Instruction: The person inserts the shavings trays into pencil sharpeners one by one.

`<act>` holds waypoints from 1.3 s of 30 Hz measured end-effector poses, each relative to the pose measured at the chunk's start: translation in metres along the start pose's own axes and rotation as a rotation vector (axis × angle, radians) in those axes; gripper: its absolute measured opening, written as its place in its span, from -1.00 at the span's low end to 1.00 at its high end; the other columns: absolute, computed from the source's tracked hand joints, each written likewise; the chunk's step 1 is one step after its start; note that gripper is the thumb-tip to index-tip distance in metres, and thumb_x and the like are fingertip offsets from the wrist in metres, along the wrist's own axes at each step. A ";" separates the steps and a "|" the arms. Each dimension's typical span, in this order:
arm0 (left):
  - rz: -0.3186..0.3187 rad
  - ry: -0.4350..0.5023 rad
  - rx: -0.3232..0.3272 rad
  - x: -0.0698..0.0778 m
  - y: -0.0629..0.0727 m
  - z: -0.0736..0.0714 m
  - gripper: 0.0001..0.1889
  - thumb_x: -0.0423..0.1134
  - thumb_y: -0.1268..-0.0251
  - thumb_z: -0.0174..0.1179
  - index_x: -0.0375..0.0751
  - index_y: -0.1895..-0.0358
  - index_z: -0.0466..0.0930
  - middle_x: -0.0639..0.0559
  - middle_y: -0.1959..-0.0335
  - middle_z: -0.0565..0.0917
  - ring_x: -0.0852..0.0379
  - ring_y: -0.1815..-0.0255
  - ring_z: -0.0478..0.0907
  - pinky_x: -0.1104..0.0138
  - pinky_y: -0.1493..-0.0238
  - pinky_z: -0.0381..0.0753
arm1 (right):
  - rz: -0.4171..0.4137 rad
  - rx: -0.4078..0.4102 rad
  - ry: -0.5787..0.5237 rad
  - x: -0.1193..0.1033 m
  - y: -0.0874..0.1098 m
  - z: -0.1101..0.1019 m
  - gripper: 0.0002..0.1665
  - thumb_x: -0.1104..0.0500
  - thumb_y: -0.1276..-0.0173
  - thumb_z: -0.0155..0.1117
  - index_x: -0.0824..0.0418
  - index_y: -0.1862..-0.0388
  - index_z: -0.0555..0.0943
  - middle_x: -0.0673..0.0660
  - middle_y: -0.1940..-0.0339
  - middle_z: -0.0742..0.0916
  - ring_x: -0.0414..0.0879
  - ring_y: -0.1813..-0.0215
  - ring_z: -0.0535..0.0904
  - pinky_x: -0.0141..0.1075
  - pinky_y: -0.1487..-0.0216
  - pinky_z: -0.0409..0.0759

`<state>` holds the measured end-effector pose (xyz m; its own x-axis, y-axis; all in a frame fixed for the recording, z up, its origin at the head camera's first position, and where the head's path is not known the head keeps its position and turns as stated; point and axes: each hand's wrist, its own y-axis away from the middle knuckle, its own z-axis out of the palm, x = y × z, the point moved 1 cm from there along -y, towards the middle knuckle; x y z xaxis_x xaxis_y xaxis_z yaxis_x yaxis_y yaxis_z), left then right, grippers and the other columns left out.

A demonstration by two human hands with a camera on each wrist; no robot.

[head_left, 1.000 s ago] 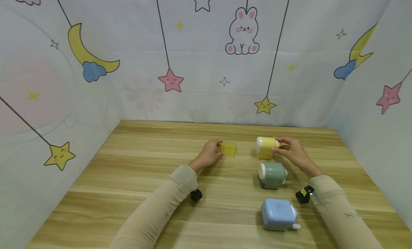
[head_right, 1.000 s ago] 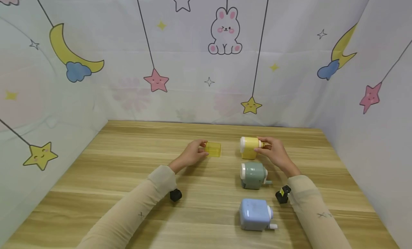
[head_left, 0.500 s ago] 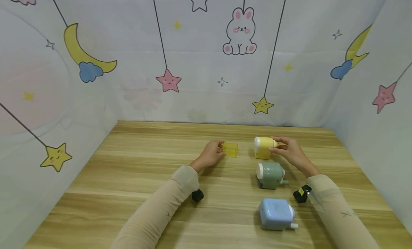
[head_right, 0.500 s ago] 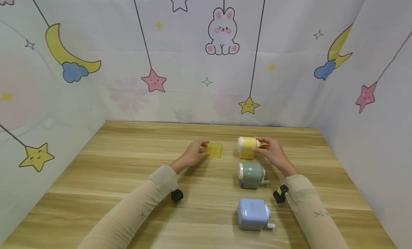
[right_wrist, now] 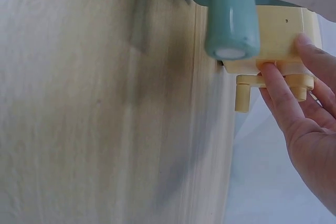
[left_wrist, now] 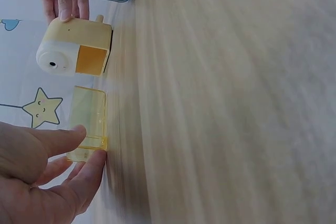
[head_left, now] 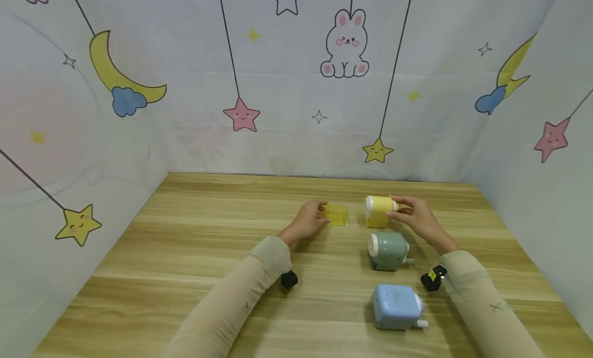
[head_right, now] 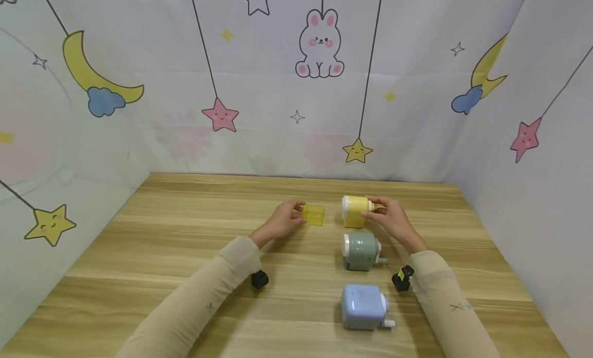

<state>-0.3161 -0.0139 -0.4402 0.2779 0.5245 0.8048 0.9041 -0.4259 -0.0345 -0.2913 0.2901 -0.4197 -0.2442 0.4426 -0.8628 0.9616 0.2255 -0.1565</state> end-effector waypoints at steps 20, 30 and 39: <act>0.009 0.010 -0.007 0.014 -0.008 0.014 -0.46 -0.44 -0.38 0.24 -0.50 -0.37 0.31 -0.34 -0.16 0.49 -0.18 -0.11 0.58 0.23 -0.09 0.62 | 0.009 -0.004 -0.020 0.001 0.001 -0.001 -0.37 0.35 -0.39 0.32 0.56 -0.36 0.35 0.52 -0.37 0.41 0.39 -0.21 0.51 -0.33 0.03 0.67; 0.004 0.018 -0.015 0.015 -0.011 0.018 -0.45 -0.43 -0.38 0.24 -0.48 -0.38 0.32 -0.33 -0.18 0.49 -0.17 -0.11 0.58 0.21 -0.09 0.63 | 0.016 -0.009 -0.045 0.001 0.000 0.001 -0.36 0.37 -0.39 0.31 0.54 -0.38 0.34 0.52 -0.37 0.40 0.39 -0.23 0.50 -0.30 0.02 0.67; 0.017 0.023 -0.028 0.017 -0.015 0.022 -0.44 -0.44 -0.37 0.24 -0.49 -0.38 0.31 -0.35 -0.18 0.49 -0.19 -0.11 0.59 0.23 -0.08 0.63 | 0.028 -0.015 -0.042 0.000 0.002 -0.001 -0.36 0.37 -0.41 0.29 0.52 -0.40 0.32 0.51 -0.39 0.38 0.38 -0.26 0.48 -0.35 0.00 0.65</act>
<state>-0.3176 0.0176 -0.4389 0.2855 0.4996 0.8179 0.8897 -0.4555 -0.0323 -0.2897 0.2912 -0.4202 -0.2113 0.4119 -0.8864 0.9659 0.2267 -0.1249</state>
